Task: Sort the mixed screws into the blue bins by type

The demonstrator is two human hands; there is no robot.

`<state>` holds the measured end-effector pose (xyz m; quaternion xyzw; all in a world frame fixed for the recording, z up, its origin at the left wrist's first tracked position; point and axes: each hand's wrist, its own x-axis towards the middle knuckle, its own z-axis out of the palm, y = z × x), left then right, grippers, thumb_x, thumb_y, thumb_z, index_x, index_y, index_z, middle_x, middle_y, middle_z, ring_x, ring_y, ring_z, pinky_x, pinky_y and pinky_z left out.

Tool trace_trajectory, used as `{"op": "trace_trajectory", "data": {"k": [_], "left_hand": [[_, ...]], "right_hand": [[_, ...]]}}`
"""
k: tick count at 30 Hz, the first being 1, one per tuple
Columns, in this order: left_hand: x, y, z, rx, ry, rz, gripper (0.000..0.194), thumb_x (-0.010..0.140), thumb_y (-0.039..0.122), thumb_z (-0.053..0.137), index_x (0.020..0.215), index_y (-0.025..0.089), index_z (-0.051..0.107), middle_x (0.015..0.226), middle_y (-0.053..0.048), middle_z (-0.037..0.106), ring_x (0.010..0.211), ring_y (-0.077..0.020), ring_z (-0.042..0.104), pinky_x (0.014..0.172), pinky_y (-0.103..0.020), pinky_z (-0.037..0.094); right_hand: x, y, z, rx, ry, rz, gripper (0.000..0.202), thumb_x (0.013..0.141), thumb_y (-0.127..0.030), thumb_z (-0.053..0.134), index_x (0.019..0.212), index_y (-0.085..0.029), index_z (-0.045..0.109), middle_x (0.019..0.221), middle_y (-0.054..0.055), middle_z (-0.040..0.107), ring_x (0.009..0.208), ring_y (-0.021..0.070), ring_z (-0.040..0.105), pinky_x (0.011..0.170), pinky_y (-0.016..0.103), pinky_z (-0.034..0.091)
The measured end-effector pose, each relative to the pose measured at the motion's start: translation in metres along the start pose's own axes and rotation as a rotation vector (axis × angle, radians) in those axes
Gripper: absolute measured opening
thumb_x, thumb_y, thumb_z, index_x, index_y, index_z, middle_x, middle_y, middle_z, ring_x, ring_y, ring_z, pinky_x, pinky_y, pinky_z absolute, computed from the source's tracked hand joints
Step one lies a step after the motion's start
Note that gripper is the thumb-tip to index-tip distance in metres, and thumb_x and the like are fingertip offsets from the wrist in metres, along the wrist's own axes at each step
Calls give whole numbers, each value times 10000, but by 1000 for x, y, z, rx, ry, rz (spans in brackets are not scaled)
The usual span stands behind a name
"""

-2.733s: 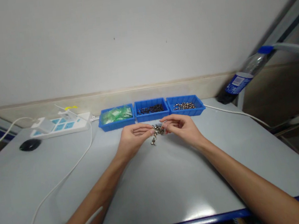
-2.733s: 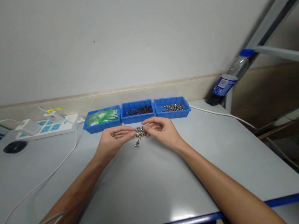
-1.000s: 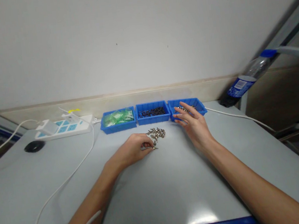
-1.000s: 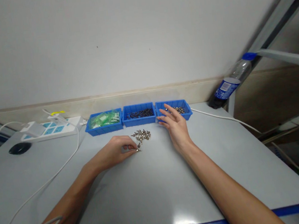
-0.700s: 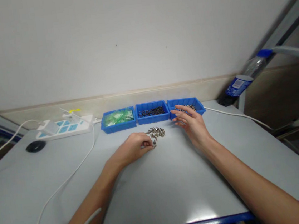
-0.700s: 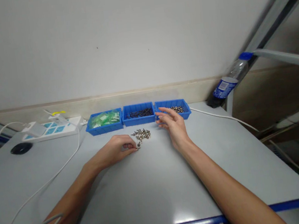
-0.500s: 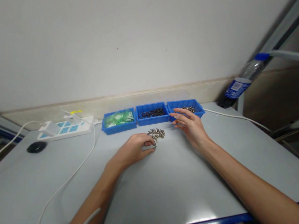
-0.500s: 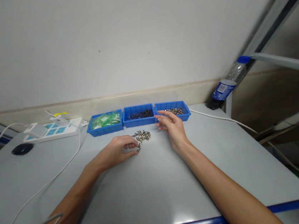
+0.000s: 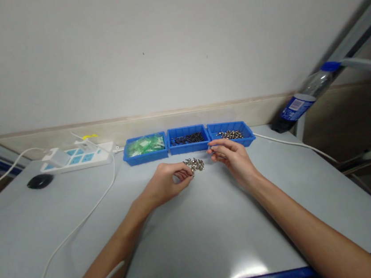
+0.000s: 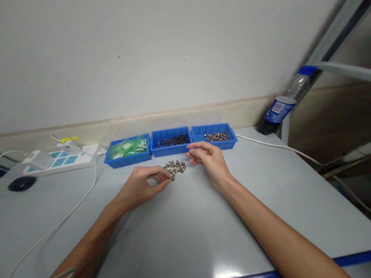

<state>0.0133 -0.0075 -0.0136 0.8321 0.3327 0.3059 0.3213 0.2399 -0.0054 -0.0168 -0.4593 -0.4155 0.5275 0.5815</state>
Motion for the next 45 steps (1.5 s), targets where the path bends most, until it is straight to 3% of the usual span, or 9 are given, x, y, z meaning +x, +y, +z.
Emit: {"op": "trace_trajectory", "data": {"k": [4,9,15,19,24,37,42,45], "left_hand": [[1,2,5,-216,88,-74,94,832,192,691,905,132,689,828,-48,729,715,-138,703,714,-238,597],[2,6,5,-327,88,-117,125,863,231,676,934,136,715,919,-76,753,830,-166,734,813,-277,608],[4,5,5,-418,174,-231,186,795,287,769,865,142,676,855,-64,758,778,-177,749,761,-278,619],[3,2,5,-409,193,-227,248,821,304,753,952,173,587,932,-74,779,872,-205,768,809,-305,619],[1,4,4,-262,105,-133,253,897,275,683,1006,214,463,924,-46,795,887,-191,765,838,-308,577],[0,9,1,-233,1,-96,226,953,282,604,997,231,388,886,-23,780,898,-178,754,816,-274,528],[1,12,1,-216,11,-78,184,967,298,583,1056,209,449,873,-27,769,853,-169,746,765,-258,535],[1,6,0,-41,66,-30,161,967,232,566,1119,190,537,936,-45,758,824,-161,723,781,-272,534]], "right_hand": [[-3,1,3,-96,-103,-15,224,715,-336,771,881,-186,755,777,43,757,630,136,634,670,293,508],[-7,-1,8,-178,-185,-39,210,714,-339,773,867,-195,758,742,36,746,630,146,640,668,306,516],[-7,0,9,-220,-210,-49,218,719,-351,783,858,-186,753,736,41,739,645,152,652,668,306,524],[-7,2,8,-221,-274,-27,265,707,-353,814,898,-178,757,770,49,751,678,157,676,694,304,544],[-10,4,9,-192,-373,-3,301,698,-331,831,957,-187,779,831,60,772,720,173,710,709,310,560],[-11,3,6,-89,-488,52,170,723,-293,827,878,-225,809,780,39,783,683,153,706,724,310,573],[-12,3,9,-30,-453,108,180,709,-333,846,816,-194,804,757,53,777,634,140,682,694,297,560],[-12,-1,10,6,-351,100,209,707,-365,836,795,-179,802,755,67,774,652,162,697,700,312,566]]}}
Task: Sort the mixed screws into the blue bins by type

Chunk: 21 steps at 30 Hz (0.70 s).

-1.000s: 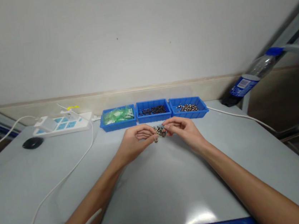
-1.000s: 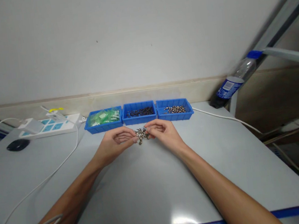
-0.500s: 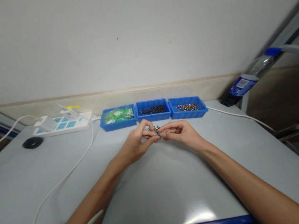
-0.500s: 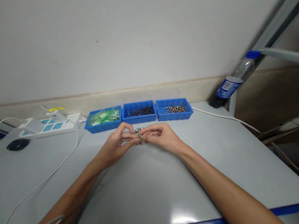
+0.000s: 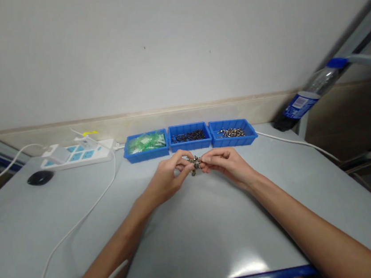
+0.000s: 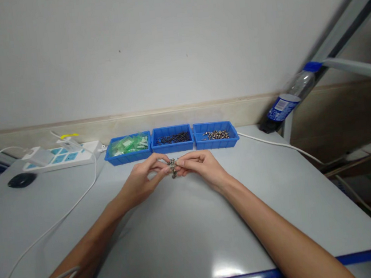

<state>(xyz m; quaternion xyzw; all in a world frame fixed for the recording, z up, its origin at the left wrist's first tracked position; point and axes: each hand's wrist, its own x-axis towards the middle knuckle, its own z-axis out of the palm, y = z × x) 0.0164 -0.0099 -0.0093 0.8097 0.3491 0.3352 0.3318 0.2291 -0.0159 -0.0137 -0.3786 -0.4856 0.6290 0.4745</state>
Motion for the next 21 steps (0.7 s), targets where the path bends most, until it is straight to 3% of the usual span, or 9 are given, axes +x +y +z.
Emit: {"op": "trace_trajectory", "data": {"k": [4,8,12,18,21], "left_hand": [[-2,-16,-2,309,-59,161,185,935,156,585,1102,187,659,1057,-80,732,973,-204,675,892,-332,516],[-4,-28,-1,403,-128,192,170,936,138,578,1053,175,695,1035,-87,717,982,-215,650,895,-345,519],[-3,-31,0,453,-143,189,151,939,121,555,923,169,697,932,-76,704,930,-210,642,863,-336,518],[-4,-20,1,416,-132,210,214,940,170,573,1137,177,657,1120,-106,689,1046,-226,627,939,-366,509],[-4,-19,6,423,-171,253,183,947,175,567,1085,192,686,1111,-98,689,1046,-219,628,942,-355,512]], "right_hand": [[4,-4,-6,67,319,-165,181,743,-357,784,804,-187,798,848,82,787,752,190,730,766,328,574],[9,-4,-19,59,591,-269,214,767,-283,739,966,-214,776,1074,83,770,900,209,742,845,346,571],[10,-3,-22,44,625,-247,329,763,-295,729,1089,-247,729,1178,83,734,908,214,742,797,352,585],[8,-5,-17,28,566,-230,325,759,-323,722,1070,-230,732,1157,83,738,810,181,736,699,298,568],[8,-5,-16,17,549,-216,326,764,-338,714,1067,-218,730,1137,84,745,777,170,731,670,281,553]]}}
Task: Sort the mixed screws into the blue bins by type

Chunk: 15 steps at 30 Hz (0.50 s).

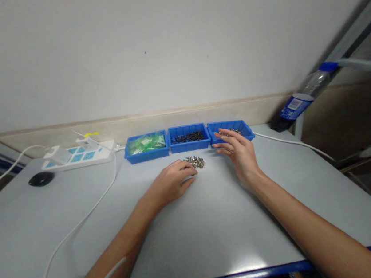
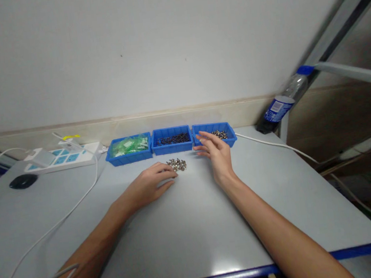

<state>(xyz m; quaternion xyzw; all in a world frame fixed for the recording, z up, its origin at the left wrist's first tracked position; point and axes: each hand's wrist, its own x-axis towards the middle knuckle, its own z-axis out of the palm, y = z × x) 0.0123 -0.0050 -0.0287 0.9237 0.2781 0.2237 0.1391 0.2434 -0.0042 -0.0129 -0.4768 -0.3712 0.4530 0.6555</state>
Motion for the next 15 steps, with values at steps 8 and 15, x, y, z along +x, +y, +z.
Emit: {"op": "trace_trajectory", "data": {"k": [8,15], "left_hand": [[0,-5,8,74,46,-28,155,945,117,543,963,172,687,983,-90,708,954,-209,655,867,-337,543],[4,0,4,-180,280,-150,179,858,89,647,1022,148,690,949,-80,742,793,-166,689,790,-320,586]], "right_hand": [[0,0,0,5,-17,4,302,756,-338,725,1030,-212,732,1102,87,761,740,175,731,652,286,535],[-1,1,1,-4,-95,19,186,768,-326,737,899,-195,755,913,66,781,662,151,699,638,272,521]]}}
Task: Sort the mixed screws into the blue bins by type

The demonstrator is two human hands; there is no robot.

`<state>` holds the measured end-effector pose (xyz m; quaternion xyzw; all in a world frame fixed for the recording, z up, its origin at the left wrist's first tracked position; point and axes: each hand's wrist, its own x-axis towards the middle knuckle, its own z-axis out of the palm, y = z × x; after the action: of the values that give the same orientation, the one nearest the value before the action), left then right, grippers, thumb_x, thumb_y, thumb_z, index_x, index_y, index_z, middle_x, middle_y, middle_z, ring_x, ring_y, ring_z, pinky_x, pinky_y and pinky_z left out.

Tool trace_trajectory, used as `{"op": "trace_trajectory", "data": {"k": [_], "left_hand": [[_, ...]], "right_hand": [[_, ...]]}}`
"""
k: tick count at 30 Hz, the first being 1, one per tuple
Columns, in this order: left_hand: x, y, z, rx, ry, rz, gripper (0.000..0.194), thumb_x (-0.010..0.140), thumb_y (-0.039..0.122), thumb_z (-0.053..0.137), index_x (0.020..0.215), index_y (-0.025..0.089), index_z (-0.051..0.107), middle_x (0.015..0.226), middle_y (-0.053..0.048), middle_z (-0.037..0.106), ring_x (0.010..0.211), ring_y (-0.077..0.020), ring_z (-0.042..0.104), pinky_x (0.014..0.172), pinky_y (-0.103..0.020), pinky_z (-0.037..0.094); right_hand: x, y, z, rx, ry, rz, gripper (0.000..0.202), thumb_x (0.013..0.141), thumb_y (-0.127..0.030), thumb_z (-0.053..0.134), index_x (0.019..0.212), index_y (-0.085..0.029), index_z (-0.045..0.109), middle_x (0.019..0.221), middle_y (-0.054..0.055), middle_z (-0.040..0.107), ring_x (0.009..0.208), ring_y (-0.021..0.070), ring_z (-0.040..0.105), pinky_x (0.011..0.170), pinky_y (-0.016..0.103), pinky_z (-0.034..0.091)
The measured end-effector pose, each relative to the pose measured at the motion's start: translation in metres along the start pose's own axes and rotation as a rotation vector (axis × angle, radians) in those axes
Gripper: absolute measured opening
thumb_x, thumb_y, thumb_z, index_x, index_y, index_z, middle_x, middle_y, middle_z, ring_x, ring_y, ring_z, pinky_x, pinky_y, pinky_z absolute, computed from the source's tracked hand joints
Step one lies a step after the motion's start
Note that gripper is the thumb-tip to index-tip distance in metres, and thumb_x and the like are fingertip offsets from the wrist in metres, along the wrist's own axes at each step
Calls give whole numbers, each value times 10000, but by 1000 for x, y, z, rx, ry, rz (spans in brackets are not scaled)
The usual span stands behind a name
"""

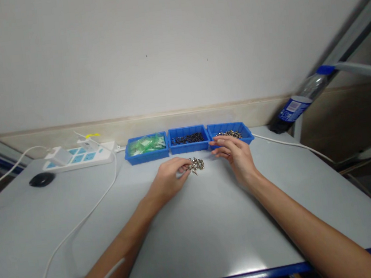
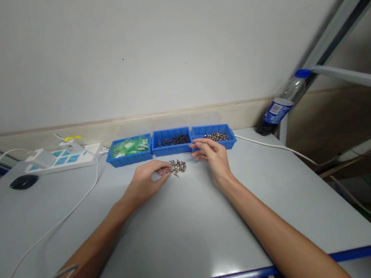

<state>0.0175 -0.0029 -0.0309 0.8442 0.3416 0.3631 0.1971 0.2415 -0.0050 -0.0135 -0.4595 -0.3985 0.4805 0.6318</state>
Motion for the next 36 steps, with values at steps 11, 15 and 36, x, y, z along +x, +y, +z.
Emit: {"op": "trace_trajectory", "data": {"k": [11,15,36], "left_hand": [[8,13,-3,-573,126,-414,411,720,286,836,1048,143,632,864,-43,734,791,-159,738,772,-268,622],[9,15,-3,-583,136,-415,368,713,308,847,974,146,645,855,-42,734,793,-158,733,762,-257,614],[5,13,-4,-146,112,-58,108,897,216,674,970,151,719,959,-77,770,882,-189,733,859,-319,594]], "right_hand": [[-13,-2,7,-245,-498,75,248,703,-385,828,856,-192,797,724,44,757,647,166,691,672,313,568],[-12,2,5,-214,-559,132,251,693,-352,844,883,-193,808,771,63,779,710,183,723,740,330,581],[-8,2,8,31,-273,108,177,716,-349,815,769,-181,795,763,63,776,680,168,714,717,303,571]]}}
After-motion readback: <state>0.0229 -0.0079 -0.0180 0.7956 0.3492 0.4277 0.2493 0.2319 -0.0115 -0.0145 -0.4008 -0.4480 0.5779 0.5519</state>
